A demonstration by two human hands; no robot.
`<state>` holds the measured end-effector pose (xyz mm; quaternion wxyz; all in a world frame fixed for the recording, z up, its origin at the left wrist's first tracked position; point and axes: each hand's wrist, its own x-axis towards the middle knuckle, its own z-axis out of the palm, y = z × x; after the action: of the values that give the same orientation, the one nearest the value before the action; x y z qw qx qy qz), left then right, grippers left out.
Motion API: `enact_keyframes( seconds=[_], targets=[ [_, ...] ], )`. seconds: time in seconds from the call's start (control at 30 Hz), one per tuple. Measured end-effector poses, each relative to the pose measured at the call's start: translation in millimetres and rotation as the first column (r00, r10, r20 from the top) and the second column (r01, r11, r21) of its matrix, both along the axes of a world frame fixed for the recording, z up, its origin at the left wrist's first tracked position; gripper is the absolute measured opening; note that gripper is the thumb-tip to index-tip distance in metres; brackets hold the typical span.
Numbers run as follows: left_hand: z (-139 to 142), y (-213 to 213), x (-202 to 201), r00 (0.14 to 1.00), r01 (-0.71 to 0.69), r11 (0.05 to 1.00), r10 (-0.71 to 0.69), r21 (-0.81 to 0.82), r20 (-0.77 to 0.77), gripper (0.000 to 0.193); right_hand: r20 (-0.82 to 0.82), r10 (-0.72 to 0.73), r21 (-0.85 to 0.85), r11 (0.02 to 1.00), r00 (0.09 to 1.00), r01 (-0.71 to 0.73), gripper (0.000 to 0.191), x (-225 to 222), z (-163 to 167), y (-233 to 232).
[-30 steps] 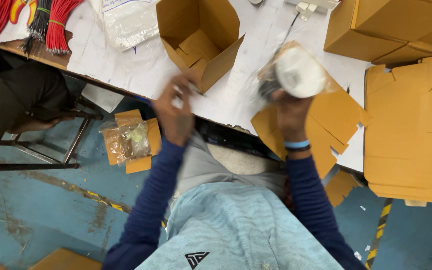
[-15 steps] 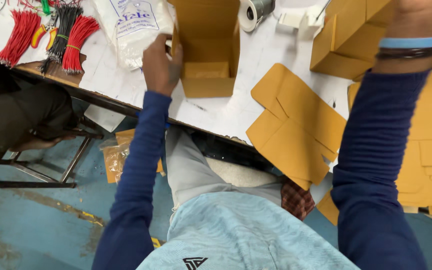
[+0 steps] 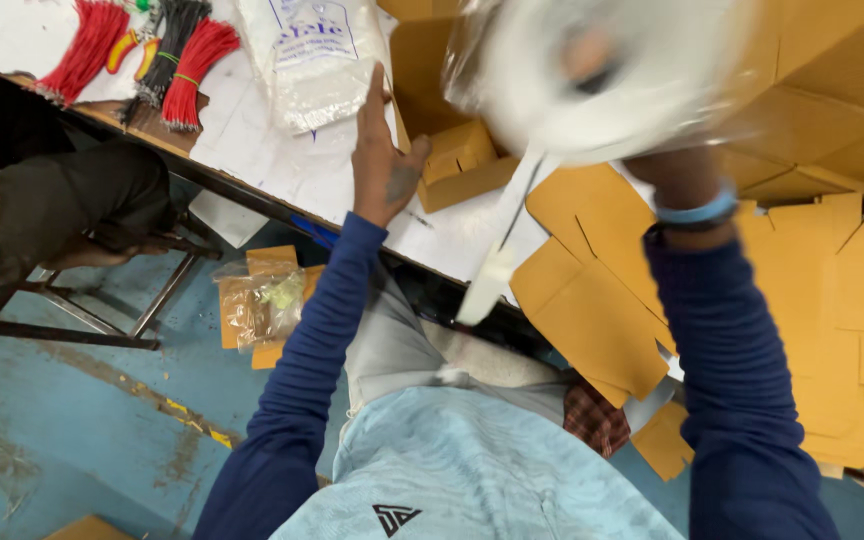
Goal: The person assembles small cardboard boxes and packs electronic components, including a white power adapter and a cylindrical device, into them. The person places each item into a plastic bag before putting it into the box, then closes the box and moves it aside.
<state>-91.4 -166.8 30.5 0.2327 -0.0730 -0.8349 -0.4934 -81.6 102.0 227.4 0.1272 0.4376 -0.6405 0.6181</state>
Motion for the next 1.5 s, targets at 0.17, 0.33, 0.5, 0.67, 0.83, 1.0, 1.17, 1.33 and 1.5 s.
enact_keyframes(
  seconds=[0.17, 0.33, 0.5, 0.67, 0.83, 1.0, 1.17, 1.33, 1.5],
  targets=[
    [15.6, 5.8, 14.2, 0.997, 0.016, 0.998, -0.012, 0.053, -0.071, 0.101, -0.504, 0.028, 0.605, 0.724, 0.863, 0.33, 0.061, -32.3, -50.4, -34.0],
    [24.0, 6.2, 24.2, 0.967, 0.055, 0.904, -0.155, 0.423, 0.205, 0.092, -0.593, 0.003, 0.772, 0.286, 0.805, 0.568, 0.073, -43.7, -80.1, -58.1],
    [19.8, 12.2, 20.9, 0.993, 0.018, 0.986, 0.002, 0.166, -0.119, 0.087, -0.162, -0.05, 0.987, -0.004, 0.986, 0.162, 0.047, -67.2, -131.4, -76.9],
    [42.5, 19.3, 38.2, 0.997, -0.078, 0.972, 0.07, 0.222, 0.044, 0.072, -0.242, -0.136, 0.963, 0.086, 0.961, 0.255, 0.053, -36.8, -119.2, -79.5],
    [74.8, 26.3, 78.9, 0.956, 0.042, 0.994, -0.01, 0.102, -0.293, 0.046, -0.273, -0.657, 0.739, 0.325, 0.703, 0.59, 0.013, 106.7, -119.6, -64.0],
    [65.0, 58.6, 55.4, 0.969, 0.088, 0.887, -0.182, -0.454, -0.168, 0.037, 0.177, -0.781, 0.964, 0.261, 0.598, 0.055, 0.07, 172.8, -227.7, -104.5],
    [16.5, 69.7, 25.2, 0.985, 0.171, 0.605, -0.113, -0.777, 0.129, 0.041, 0.53, -0.654, 0.586, 0.743, 0.541, 0.324, 0.064, 175.3, -311.6, -125.9],
    [-8.8, 62.0, 19.7, 0.991, 0.13, 0.726, -0.113, -0.676, 0.07, 0.03, 0.79, -0.283, 0.171, 0.954, 0.544, 0.248, 0.074, 172.2, -348.4, -115.8],
    [5.8, 66.0, 25.8, 0.995, 0.102, 0.832, -0.096, -0.545, 0.04, 0.026, 0.817, -0.247, 0.164, 0.966, 0.522, 0.201, 0.041, 161.6, -352.6, -135.7]
  ],
)
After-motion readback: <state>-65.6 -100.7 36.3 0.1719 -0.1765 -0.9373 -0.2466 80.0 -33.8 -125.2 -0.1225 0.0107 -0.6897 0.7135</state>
